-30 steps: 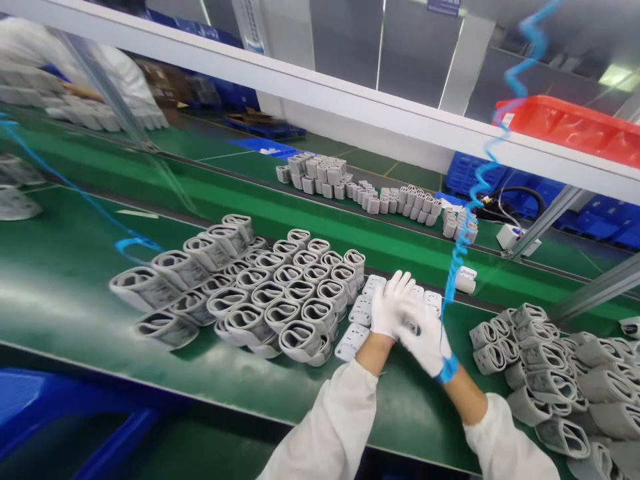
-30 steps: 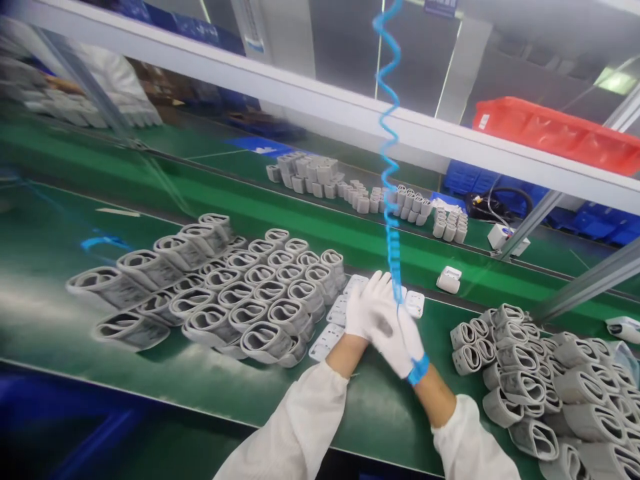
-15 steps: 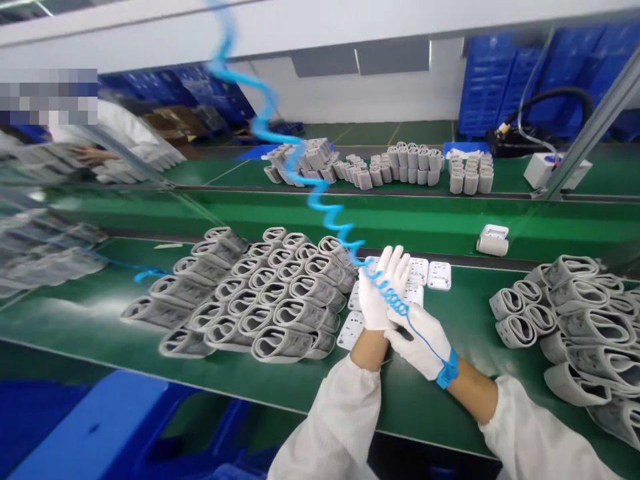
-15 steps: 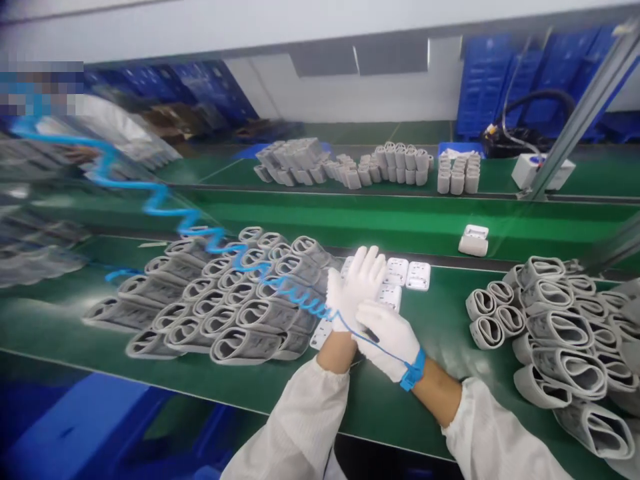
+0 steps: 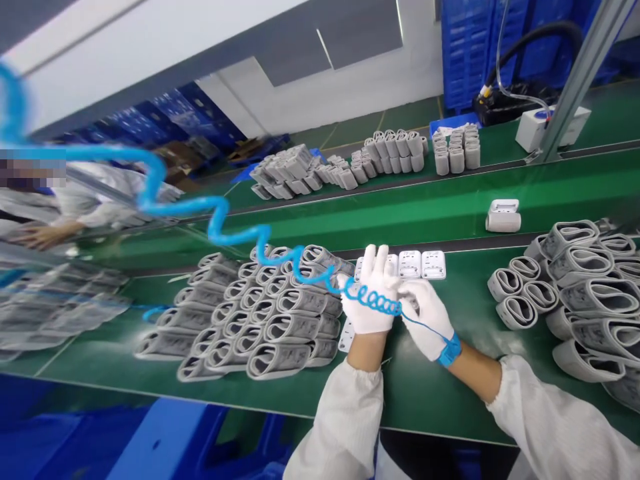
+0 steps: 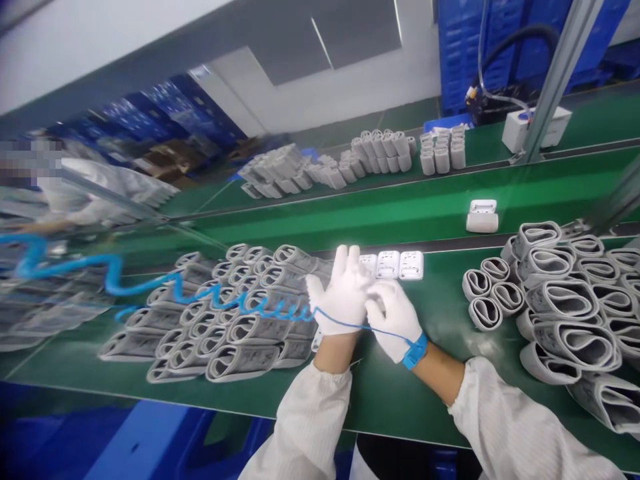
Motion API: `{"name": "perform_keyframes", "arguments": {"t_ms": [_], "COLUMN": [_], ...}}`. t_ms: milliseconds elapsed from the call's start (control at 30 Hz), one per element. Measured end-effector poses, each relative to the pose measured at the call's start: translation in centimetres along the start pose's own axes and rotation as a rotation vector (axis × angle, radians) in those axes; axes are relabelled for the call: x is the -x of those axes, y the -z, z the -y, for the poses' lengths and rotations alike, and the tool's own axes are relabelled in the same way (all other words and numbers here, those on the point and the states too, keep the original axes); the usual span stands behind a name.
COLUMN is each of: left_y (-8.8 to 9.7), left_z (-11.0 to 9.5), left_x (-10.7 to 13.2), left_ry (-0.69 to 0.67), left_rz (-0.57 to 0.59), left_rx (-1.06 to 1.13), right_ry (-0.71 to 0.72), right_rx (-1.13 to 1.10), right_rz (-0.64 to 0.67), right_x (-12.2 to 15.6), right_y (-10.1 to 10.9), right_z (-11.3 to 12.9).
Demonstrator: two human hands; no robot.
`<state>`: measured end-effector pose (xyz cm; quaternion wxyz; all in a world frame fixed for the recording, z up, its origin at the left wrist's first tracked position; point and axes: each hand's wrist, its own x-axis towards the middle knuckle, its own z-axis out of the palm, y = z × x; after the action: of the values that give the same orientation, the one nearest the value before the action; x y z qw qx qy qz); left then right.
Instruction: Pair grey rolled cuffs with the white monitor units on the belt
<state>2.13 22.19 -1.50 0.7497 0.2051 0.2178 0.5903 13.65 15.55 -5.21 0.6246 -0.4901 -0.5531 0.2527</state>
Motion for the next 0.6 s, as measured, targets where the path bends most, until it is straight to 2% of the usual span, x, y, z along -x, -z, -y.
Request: {"name": "perform_keyframes", "arguments": {"t_ms": [100,267,333,467,600], "left_y": [-0.3,-1.3,-1.4,-1.3,-0.9], "left_z": [0.0,0.0,0.1,0.6,1.6], "left_x": [0.2,0.4,0.4,0.7,0.6], "left_ry": [-0.004,0.008,0.036,0.117,0.127], "left_rz": [0.04,0.045,0.041,0.027,0.011], "left_rx": [0.011,-0.007,-0.026,-0.048,-0.065], "right_ry": [-0.165,-0.319,-0.341,-0.298,-0.318], "right_rx": [-0.116,-0.258,-0.235,-0.164,-0.169], "right_rz": [-0.049,-0.049,-0.058,-0.07,-0.085], "right_x": [0.0,-0.3,-0.5,-0.7,-0.9], "right_y": [-0.4,-0.3,0.0,0.3,0.4], "right_z": [-0.3,-0.9,-1.0,-1.3,-1.9]}}
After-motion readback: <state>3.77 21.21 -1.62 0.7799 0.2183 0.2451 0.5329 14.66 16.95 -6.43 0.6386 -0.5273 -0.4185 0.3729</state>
